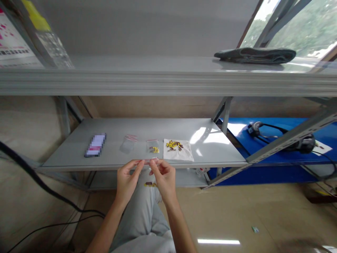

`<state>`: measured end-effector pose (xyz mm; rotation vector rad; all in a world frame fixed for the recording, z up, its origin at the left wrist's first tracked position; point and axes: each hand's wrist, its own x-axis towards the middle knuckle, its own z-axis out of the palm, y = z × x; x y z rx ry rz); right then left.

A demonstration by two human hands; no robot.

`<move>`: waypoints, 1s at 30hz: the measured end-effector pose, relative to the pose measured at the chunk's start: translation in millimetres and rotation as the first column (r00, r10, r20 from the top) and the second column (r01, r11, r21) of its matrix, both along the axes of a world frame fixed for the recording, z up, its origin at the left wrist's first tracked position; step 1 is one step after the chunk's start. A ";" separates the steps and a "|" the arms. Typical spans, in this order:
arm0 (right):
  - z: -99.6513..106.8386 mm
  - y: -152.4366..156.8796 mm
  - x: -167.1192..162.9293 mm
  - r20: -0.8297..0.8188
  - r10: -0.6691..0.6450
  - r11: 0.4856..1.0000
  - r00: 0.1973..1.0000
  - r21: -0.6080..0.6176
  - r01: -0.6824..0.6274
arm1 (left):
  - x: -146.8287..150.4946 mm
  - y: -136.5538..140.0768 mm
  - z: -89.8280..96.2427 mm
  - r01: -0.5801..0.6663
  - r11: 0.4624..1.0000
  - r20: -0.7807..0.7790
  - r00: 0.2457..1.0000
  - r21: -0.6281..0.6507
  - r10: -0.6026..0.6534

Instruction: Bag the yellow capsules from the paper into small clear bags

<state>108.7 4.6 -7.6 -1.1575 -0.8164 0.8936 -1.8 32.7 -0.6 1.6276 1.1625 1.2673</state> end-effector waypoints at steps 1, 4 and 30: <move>0.0 0.0 -1.4 0.012 -0.001 1.000 1.000 0.013 0.001 | 1.0 -1.9 -0.3 -0.028 0.999 -0.013 1.000 0.022 0.028; -2.6 -0.7 -6.8 0.058 -0.047 0.998 0.997 0.054 0.044 | 3.8 -7.8 -1.2 -0.067 0.991 -0.037 0.997 0.119 0.072; -3.1 -9.4 3.5 0.129 0.180 0.980 0.975 0.060 -0.189 | -9.5 -3.1 2.8 0.043 0.920 -0.318 0.944 0.389 0.091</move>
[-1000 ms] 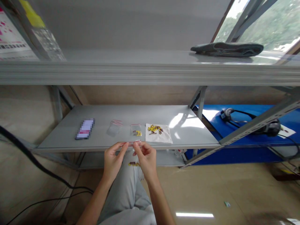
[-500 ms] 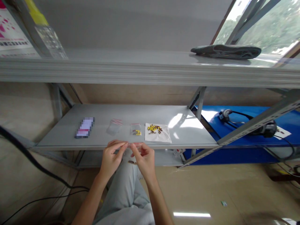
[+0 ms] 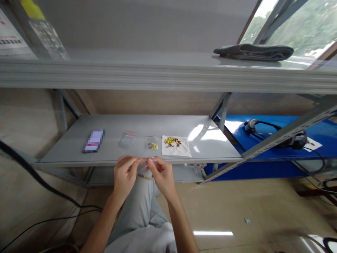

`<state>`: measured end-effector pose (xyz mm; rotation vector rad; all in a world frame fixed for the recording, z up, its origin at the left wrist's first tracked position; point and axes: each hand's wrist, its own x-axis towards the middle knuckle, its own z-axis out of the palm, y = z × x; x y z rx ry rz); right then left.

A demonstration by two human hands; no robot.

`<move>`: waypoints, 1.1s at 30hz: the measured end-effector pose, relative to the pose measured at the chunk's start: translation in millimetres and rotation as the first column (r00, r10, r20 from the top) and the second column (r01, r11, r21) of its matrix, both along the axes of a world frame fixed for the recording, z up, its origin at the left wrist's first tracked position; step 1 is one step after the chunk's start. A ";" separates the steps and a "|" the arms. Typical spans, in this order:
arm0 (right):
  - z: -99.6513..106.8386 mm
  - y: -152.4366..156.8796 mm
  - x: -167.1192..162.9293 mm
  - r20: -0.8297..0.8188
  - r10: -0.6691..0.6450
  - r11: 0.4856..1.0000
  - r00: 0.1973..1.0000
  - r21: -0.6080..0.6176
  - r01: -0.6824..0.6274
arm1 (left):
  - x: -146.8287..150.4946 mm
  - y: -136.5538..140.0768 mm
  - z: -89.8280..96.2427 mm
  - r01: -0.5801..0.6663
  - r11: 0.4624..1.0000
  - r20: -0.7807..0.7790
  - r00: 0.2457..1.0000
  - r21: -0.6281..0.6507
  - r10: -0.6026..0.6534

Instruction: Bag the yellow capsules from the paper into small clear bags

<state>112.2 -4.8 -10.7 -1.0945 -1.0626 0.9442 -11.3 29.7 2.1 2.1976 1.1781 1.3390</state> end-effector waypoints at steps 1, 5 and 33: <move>-0.9 -0.7 2.6 -0.005 0.002 1.000 1.000 -0.011 -0.002 | -1.4 2.0 1.2 0.013 1.000 0.012 1.000 -0.011 -0.013; -3.6 -2.7 7.9 -0.038 -0.027 0.999 0.999 -0.038 0.026 | -6.2 6.4 6.9 0.084 0.993 0.101 0.992 -0.088 -0.075; -24.1 16.6 9.4 0.191 -0.148 0.987 0.970 -0.034 0.157 | 14.7 10.7 -17.7 0.054 0.927 0.306 0.950 -0.370 0.066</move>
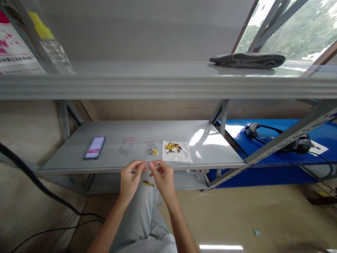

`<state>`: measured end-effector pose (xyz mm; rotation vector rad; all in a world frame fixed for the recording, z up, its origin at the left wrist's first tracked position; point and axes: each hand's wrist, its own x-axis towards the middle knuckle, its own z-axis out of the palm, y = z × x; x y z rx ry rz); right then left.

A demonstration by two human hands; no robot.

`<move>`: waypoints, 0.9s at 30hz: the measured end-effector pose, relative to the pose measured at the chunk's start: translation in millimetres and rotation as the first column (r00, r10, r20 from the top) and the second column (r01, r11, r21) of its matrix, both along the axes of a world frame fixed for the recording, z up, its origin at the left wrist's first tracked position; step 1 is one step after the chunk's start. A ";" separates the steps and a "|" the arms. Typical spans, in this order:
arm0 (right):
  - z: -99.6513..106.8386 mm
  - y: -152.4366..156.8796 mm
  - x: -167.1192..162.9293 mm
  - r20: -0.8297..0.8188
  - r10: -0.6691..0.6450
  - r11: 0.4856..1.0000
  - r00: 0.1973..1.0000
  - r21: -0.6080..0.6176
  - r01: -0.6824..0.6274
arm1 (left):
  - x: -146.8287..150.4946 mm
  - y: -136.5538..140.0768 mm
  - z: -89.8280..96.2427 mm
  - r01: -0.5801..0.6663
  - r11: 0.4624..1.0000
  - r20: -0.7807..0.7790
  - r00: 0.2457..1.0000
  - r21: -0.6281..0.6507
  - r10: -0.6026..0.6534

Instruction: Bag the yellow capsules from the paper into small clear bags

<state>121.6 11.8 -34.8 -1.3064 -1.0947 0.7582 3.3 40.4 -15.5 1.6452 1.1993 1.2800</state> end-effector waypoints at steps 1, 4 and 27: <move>-5.4 3.8 1.2 -0.002 0.067 0.998 0.998 -0.011 -0.067 | 0.5 3.9 -4.2 -0.011 0.999 0.054 0.998 -0.040 0.013; -24.8 20.2 9.0 0.011 0.240 0.969 0.971 -0.057 -0.239 | -0.5 17.4 -14.3 -0.023 0.995 0.113 0.993 -0.093 0.034; -94.6 142.5 41.3 0.223 -0.051 0.972 0.974 -0.215 0.100 | -39.5 132.3 -107.9 -0.178 0.976 -0.839 0.505 0.129 0.203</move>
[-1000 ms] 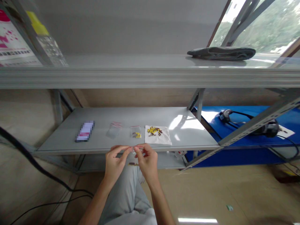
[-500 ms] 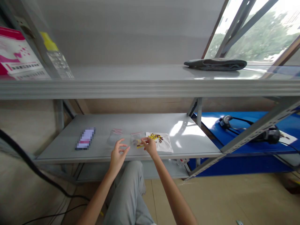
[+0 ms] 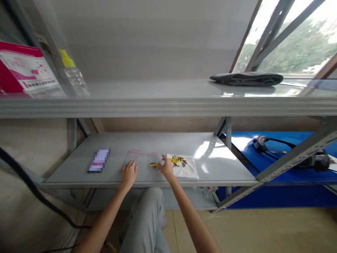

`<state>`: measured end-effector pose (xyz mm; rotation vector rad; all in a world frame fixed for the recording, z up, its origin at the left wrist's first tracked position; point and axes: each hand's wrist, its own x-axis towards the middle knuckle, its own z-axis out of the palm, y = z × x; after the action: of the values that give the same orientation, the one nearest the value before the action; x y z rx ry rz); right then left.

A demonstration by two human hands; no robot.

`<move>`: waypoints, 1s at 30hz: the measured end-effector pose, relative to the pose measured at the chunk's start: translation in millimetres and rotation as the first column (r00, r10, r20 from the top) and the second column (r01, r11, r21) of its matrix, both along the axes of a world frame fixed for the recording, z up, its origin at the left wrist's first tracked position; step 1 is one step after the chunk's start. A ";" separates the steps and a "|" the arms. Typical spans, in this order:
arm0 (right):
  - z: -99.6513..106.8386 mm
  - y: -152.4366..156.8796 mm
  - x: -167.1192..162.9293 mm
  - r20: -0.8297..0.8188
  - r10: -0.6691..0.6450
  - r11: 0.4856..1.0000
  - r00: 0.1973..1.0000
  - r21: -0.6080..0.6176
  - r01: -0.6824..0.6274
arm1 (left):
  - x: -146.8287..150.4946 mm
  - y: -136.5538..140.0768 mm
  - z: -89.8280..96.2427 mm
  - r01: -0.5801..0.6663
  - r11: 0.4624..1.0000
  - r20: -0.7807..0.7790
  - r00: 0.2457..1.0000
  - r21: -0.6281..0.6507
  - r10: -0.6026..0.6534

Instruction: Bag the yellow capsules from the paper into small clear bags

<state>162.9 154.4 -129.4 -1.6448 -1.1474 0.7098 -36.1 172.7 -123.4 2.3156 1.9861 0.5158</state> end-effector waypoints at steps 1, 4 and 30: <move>0.6 -1.4 2.1 0.037 -0.005 1.000 0.999 0.017 0.004 | -0.2 -0.4 0.2 -0.001 1.000 -0.009 1.000 -0.004 0.001; 5.0 -6.5 6.8 0.131 -0.002 0.997 0.991 0.070 -0.007 | 0.0 -1.3 2.2 -0.015 1.000 -0.034 0.999 0.009 0.015; 47.4 -45.0 -6.6 0.186 0.124 0.968 0.975 0.194 -0.160 | 3.3 -23.0 34.2 -0.059 0.947 0.381 0.922 0.317 -0.070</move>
<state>156.3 109.4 -82.0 -1.4795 -1.4264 0.5232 -32.8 149.7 -89.2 2.1485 1.8093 1.2765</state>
